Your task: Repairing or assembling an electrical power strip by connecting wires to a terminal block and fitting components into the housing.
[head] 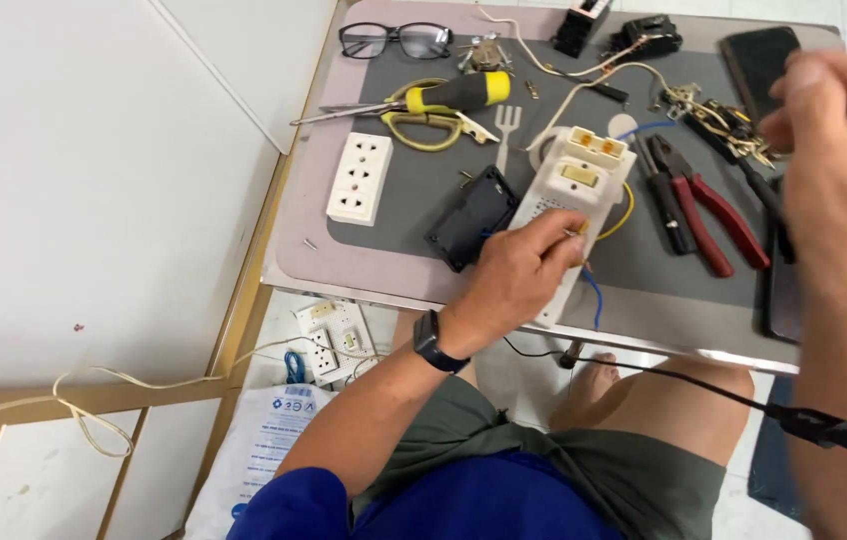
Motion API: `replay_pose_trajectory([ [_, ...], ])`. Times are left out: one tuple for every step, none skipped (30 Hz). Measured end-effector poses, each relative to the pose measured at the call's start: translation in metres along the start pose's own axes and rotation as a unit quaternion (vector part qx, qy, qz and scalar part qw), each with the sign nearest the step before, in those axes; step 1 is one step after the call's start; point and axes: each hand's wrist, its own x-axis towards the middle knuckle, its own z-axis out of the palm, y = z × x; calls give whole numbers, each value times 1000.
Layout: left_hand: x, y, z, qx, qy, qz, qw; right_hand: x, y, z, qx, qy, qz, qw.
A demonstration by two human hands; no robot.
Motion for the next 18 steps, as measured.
replay_pose_trajectory([
  [0,1,-1,0,8,-2,1000,10,-3,0,-5,-42,-21,999],
  [1,2,-1,0,12,-4,1000,19,-12,9,-4,-46,-24,999],
  [1,4,-3,-12,7,-9,1000,28,-20,19,-28,-91,-102,990],
  [2,5,-4,-22,3,-13,1000,37,-30,29,-50,-137,-180,973],
  [1,4,-4,-22,9,-14,1000,42,-40,52,-48,-141,-184,971],
  [0,3,-3,-20,23,2,1000,46,-51,75,-48,-188,-256,947],
  [0,2,-3,-17,36,18,999,51,-62,98,-47,-232,-326,915],
  [-3,2,-5,-17,44,16,999,53,-63,121,-45,-237,-331,912],
  [-5,2,-7,-21,36,30,999,55,-64,145,-102,-231,-368,895],
  [-5,2,-9,-23,26,47,998,58,-64,168,-158,-221,-403,874],
  [-5,2,-11,-22,33,46,998,66,-65,183,-156,-223,-409,871],
  [-6,2,-12,-33,34,46,998,73,-67,198,-207,-261,-397,855],
  [-7,2,-14,-44,35,45,997,79,-68,213,-258,-297,-384,835],
  [-7,1,-15,-45,40,44,997,85,-69,223,-257,-299,-388,834],
  [-6,-1,-15,-58,27,30,997,91,-70,233,-305,-375,-323,814],
  [-6,-2,-14,-73,12,16,997,96,-70,242,-352,-445,-252,784],
  [-6,-2,-16,-75,14,15,997,98,-70,244,-352,-447,-253,782],
  [-6,-3,-17,-81,13,18,996,100,-69,244,-334,-448,-242,793],
])
